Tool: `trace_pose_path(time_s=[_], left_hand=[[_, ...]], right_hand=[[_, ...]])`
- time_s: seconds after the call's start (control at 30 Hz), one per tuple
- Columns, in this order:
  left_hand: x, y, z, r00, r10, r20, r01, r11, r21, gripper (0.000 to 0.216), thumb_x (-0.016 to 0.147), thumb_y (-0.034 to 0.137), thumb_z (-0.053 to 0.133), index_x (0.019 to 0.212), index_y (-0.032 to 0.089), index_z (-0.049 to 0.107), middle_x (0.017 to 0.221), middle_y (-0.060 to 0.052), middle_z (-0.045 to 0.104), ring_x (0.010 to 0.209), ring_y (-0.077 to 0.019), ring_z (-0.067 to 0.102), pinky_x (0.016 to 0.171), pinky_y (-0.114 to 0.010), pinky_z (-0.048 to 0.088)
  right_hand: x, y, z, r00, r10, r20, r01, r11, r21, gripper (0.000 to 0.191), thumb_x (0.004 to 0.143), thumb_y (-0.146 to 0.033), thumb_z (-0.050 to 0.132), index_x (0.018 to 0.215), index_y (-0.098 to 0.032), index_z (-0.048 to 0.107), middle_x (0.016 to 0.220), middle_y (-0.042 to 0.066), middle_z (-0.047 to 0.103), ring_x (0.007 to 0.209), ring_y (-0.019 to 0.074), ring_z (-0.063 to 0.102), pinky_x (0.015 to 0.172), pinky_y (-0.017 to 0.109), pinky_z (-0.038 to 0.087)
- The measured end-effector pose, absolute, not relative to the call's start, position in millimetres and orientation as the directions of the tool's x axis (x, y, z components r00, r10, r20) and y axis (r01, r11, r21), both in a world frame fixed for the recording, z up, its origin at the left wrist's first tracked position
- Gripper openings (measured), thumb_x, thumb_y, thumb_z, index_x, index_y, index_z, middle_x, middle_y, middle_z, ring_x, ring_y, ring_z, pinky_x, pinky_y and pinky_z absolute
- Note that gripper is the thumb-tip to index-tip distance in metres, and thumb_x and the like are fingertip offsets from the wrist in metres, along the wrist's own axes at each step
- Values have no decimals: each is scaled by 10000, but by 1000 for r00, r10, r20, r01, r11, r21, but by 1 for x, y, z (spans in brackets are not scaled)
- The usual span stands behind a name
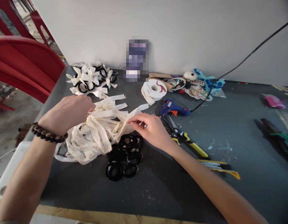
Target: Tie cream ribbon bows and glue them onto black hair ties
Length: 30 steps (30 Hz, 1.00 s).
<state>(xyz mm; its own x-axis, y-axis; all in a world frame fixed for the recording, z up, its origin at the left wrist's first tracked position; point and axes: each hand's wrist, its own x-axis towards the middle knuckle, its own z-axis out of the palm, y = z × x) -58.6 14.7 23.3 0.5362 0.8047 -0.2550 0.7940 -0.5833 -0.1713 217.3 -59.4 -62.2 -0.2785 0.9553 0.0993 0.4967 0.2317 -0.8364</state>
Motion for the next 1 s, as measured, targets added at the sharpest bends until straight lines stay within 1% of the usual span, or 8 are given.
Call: trace_pose_path(time_s=[0.13,0.2,0.27,0.33,0.43,0.5,0.83,1.0], left_hand=[[-47,5,25,742,639,-203,665,-740,98,204,1011,176,449,873,224,591,827,-39,671,748,-200,623,655,-304,365],[-34,-4,27,790,581,-196,613,-756,230,211,1042,295,468,908,247,625,784,-35,667,685,-203,615,636,-315,360],[-22,-13,28,843,512,-166,537,-774,336,239,1056,302,445,945,250,651,773,-30,675,649,-194,607,619,-311,363],[-14,-19,30,860,475,-185,508,-771,384,228,1072,276,427,1072,239,651,805,-27,690,664,-188,616,615,-301,372],[-13,-18,33,843,497,-208,536,-741,403,222,1092,302,419,1140,234,624,808,-6,698,665,-170,629,604,-284,371],[-18,-14,35,822,525,-222,568,-726,387,190,1079,299,458,1152,244,623,821,3,713,686,-165,649,613,-272,372],[-51,9,51,743,593,-309,669,-651,359,194,994,394,583,979,263,725,791,5,742,648,-160,638,615,-259,384],[-46,5,50,725,609,-320,687,-667,287,252,1030,335,494,1162,273,699,806,-9,725,693,-179,649,641,-268,383]], right_hand=[[216,-64,-55,-291,947,138,414,255,-874,209,1001,-363,651,1140,-256,766,1134,55,777,830,178,708,663,301,505],[216,-67,-52,-325,936,133,362,253,-897,384,970,-412,699,1328,-272,688,1193,63,767,850,181,722,672,293,511],[216,-69,-49,-390,916,93,325,231,-917,577,919,-435,762,1451,-281,599,1142,49,785,790,172,724,668,285,510],[217,-69,-49,-438,898,46,322,205,-924,499,898,-428,785,1356,-266,673,955,8,797,675,146,684,629,265,482],[221,-66,-49,-402,915,24,377,190,-907,179,926,-401,755,979,-235,796,712,-32,719,602,113,595,581,240,410],[226,-62,-47,-372,928,33,404,194,-894,198,933,-401,747,860,-221,789,678,-33,691,600,104,556,578,241,383],[267,-46,-32,-525,850,-52,479,244,-843,283,901,-460,764,778,-208,800,637,-18,698,556,106,504,545,267,342],[274,-42,-33,-447,893,-49,623,271,-734,360,909,-567,731,852,-224,827,680,10,740,565,140,541,566,300,362]])
